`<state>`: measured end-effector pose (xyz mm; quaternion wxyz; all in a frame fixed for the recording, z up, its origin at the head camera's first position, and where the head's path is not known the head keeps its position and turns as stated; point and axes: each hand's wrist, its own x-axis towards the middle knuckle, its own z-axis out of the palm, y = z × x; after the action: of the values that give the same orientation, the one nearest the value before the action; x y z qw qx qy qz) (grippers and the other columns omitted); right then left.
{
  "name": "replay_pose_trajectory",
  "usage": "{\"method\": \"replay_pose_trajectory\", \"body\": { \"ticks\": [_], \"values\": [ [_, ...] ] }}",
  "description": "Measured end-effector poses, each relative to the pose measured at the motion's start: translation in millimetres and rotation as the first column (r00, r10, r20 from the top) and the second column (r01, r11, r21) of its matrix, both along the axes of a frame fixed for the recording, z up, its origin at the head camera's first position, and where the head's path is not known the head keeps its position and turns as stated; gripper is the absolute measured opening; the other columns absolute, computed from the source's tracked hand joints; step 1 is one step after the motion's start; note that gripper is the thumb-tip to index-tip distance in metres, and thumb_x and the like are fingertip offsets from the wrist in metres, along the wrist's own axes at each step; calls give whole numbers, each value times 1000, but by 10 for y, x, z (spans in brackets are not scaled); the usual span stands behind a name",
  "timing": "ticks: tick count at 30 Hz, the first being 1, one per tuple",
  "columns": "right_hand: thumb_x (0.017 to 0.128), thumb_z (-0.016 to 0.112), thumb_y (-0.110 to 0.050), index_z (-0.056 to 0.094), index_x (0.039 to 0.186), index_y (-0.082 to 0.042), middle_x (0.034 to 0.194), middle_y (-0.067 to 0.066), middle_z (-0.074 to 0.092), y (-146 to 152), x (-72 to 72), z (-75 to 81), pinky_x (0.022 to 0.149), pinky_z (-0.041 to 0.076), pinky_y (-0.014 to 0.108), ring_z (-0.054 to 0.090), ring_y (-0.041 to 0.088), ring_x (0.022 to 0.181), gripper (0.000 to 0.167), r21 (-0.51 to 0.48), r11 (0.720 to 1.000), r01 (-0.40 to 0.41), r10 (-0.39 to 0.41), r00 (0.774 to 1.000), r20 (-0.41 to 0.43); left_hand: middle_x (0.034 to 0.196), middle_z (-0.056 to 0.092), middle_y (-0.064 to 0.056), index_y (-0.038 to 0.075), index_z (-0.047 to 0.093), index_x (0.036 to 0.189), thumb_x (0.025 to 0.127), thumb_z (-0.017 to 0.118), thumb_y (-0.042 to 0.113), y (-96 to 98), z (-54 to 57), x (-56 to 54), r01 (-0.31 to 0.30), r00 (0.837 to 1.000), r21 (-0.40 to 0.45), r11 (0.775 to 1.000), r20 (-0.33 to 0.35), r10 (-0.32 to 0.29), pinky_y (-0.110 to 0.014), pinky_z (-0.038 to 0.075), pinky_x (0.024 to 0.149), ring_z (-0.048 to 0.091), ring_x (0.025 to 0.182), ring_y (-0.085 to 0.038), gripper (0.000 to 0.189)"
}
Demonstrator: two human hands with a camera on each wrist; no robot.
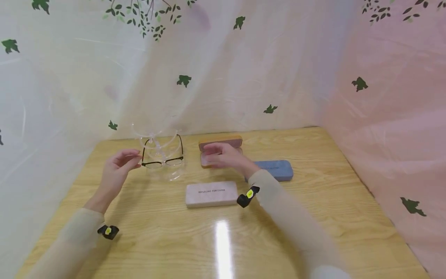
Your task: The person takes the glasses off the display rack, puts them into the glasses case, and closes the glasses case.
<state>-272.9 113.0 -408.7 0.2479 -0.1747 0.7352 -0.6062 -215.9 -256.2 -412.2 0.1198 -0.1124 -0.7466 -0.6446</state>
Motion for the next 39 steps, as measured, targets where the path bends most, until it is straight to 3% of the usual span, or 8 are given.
{"method": "replay_pose_trajectory", "body": {
  "ticks": [3, 6, 10, 14, 18, 26, 35, 39],
  "values": [
    [99, 66, -8, 43, 152, -2, 151, 20, 46, -173, -32, -8, 106, 49, 48, 54, 34, 131, 58, -51, 999, 9, -6, 998, 60, 123, 61, -1, 0, 60, 129, 100, 64, 5, -91, -48, -40, -19, 995, -20, 1000, 101, 21, -21, 58, 85, 63, 105, -10, 30],
    [99, 65, -6, 38, 155, -2, 154, 22, 42, -339, -54, -10, 107, 48, 46, 50, 34, 135, 62, -73, 997, 39, -32, 994, 103, 139, 49, -9, 0, 46, 146, 103, 62, 11, -153, -85, -73, -2, 976, -5, 1000, 216, 3, -25, 57, 91, 58, 119, -21, 47],
    [101, 62, -6, 34, 157, -2, 156, 24, 40, -524, -88, -56, 107, 49, 47, 49, 33, 136, 63, -95, 992, 79, -64, 986, 152, 153, 34, -24, -2, 28, 155, 105, 57, 13, -183, -148, -109, 34, 935, 42, 999, 352, -47, -36, 53, 101, 51, 128, -29, 60],
    [102, 59, -2, 29, 158, -2, 156, 25, 38, -674, -100, -123, 108, 47, 51, 46, 37, 138, 63, -157, 981, 116, -78, 970, 230, 155, 29, -28, -4, 18, 158, 107, 54, 18, -185, -209, -140, 65, 895, 95, 993, 436, -100, -42, 48, 108, 55, 118, -16, 66],
    [103, 53, 1, 26, 159, -1, 155, 24, 39, -794, -83, -168, 109, 46, 50, 43, 39, 139, 62, -204, 968, 149, -85, 953, 290, 149, 35, -26, -4, 16, 158, 107, 55, 24, -170, -253, -178, 64, 880, 141, 988, 458, -123, -40, 51, 105, 61, 110, -13, 70],
    [102, 59, -6, 34, 158, -9, 149, 21, 48, -930, -40, -211, 104, 52, 46, 45, 38, 138, 62, -197, 963, 182, -110, 937, 331, 151, 34, -29, 0, 11, 159, 106, 57, 26, -89, -278, -226, 86, 867, 154, 984, 475, -150, -45, 46, 110, 61, 120, -24, 74],
    [102, 59, -6, 34, 157, -8, 149, 24, 47, -974, -50, -251, 99, 55, 44, 48, 39, 136, 61, -169, 969, 181, -126, 948, 293, 151, 33, -32, 1, 1, 160, 107, 53, 18, -99, -304, -204, 126, 857, 105, 986, 490, -162, -47, 43, 112, 59, 122, -27, 76],
    [102, 58, -6, 32, 158, -6, 149, 26, 46, -970, -53, -253, 102, 53, 46, 47, 40, 136, 61, -180, 969, 168, -112, 952, 286, 149, 35, -28, 1, 4, 160, 107, 54, 19, -84, -294, -215, 128, 858, 93, 987, 489, -157, -48, 44, 111, 59, 121, -27, 75]
  ]
}}
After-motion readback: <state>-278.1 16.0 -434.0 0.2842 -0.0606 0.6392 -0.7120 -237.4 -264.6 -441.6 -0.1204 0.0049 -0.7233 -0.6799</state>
